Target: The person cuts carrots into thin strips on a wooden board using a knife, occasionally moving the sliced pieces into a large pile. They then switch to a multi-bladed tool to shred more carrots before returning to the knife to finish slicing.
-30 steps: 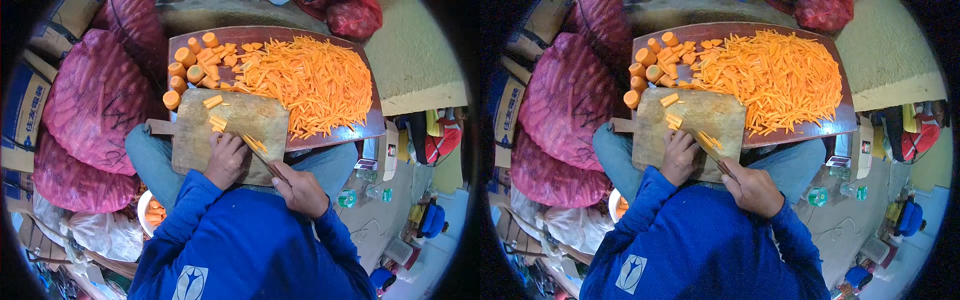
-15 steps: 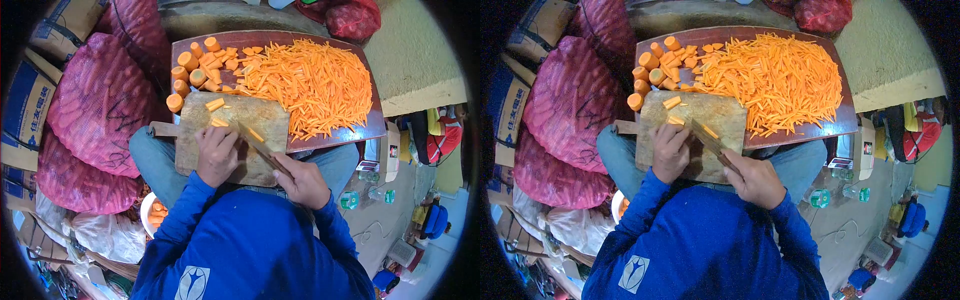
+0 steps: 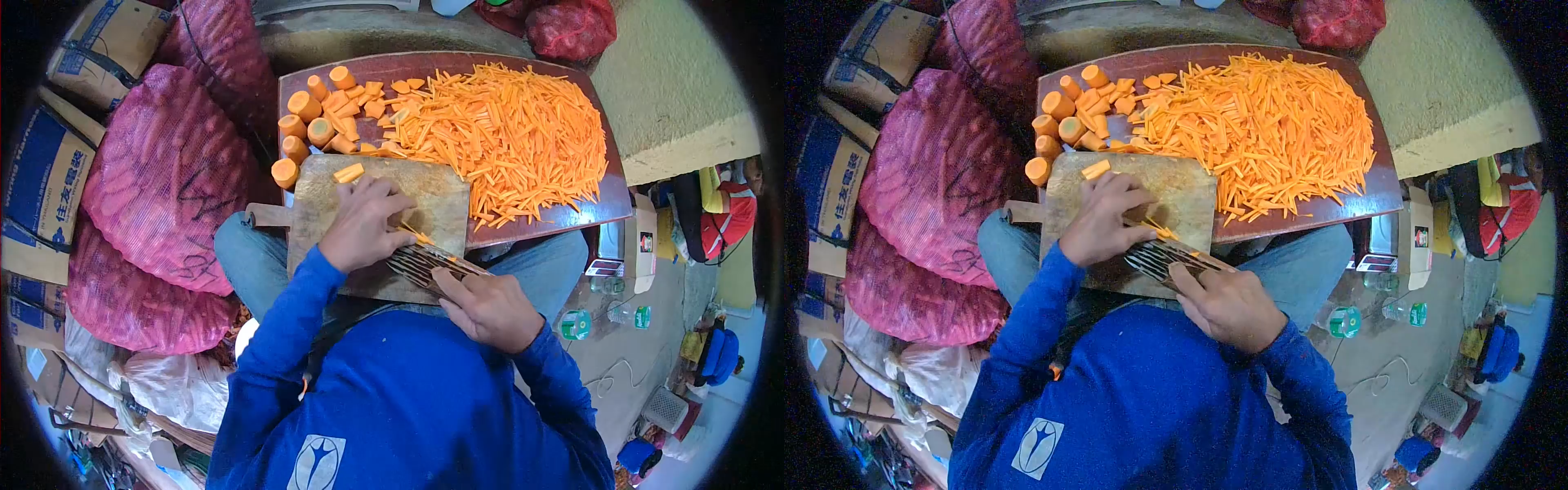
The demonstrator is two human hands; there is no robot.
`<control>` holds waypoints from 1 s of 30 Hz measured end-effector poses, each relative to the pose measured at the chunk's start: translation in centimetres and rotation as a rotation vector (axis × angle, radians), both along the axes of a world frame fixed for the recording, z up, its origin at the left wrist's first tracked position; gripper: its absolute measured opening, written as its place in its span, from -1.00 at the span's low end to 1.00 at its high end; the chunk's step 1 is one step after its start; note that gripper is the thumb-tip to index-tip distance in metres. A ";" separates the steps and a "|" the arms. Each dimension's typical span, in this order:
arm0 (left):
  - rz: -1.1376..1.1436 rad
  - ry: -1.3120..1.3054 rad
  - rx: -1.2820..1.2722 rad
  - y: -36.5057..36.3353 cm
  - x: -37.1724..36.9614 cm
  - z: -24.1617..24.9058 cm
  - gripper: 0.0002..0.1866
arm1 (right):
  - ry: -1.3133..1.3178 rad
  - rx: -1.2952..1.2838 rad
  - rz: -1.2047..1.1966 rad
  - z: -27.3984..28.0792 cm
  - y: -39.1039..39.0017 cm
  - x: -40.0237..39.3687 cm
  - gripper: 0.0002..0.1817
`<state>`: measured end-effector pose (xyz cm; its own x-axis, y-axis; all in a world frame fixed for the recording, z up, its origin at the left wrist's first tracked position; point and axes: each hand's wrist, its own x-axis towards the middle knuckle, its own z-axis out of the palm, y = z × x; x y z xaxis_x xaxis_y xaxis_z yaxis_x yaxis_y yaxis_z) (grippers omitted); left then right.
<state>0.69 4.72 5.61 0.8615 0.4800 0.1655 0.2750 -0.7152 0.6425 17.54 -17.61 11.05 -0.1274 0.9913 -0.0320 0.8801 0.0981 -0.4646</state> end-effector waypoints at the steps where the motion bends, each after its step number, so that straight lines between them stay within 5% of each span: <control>1: -0.025 0.034 0.052 0.4 0.7 -0.3 -0.51 | -0.037 0.043 0.017 -0.1 0.1 -0.1 -0.52; 6: -0.020 0.082 0.234 0.9 2.4 -1.3 -0.51 | -0.133 0.068 0.009 0.3 -0.4 -0.4 -0.50; 9: 0.038 -0.073 0.205 2.1 1.1 -2.3 -0.55 | -0.009 0.098 -0.025 0.1 -1.0 -0.2 -0.49; 11: 0.137 -0.079 0.125 3.0 -0.7 -2.8 -0.60 | 0.260 -0.160 -0.096 0.0 -1.5 0.2 -0.53; 17: 0.219 0.002 0.122 2.7 -5.2 -1.6 -0.60 | 0.564 -0.046 -0.215 -3.1 0.5 4.5 -0.58; 23: 0.236 0.005 0.125 1.4 -5.8 -1.2 -0.50 | 0.390 0.061 -0.446 -2.4 4.6 7.6 -0.57; 30: 0.166 0.004 0.145 -0.7 -5.4 -3.2 -0.52 | 0.504 0.115 -0.318 -2.7 2.3 4.0 -0.61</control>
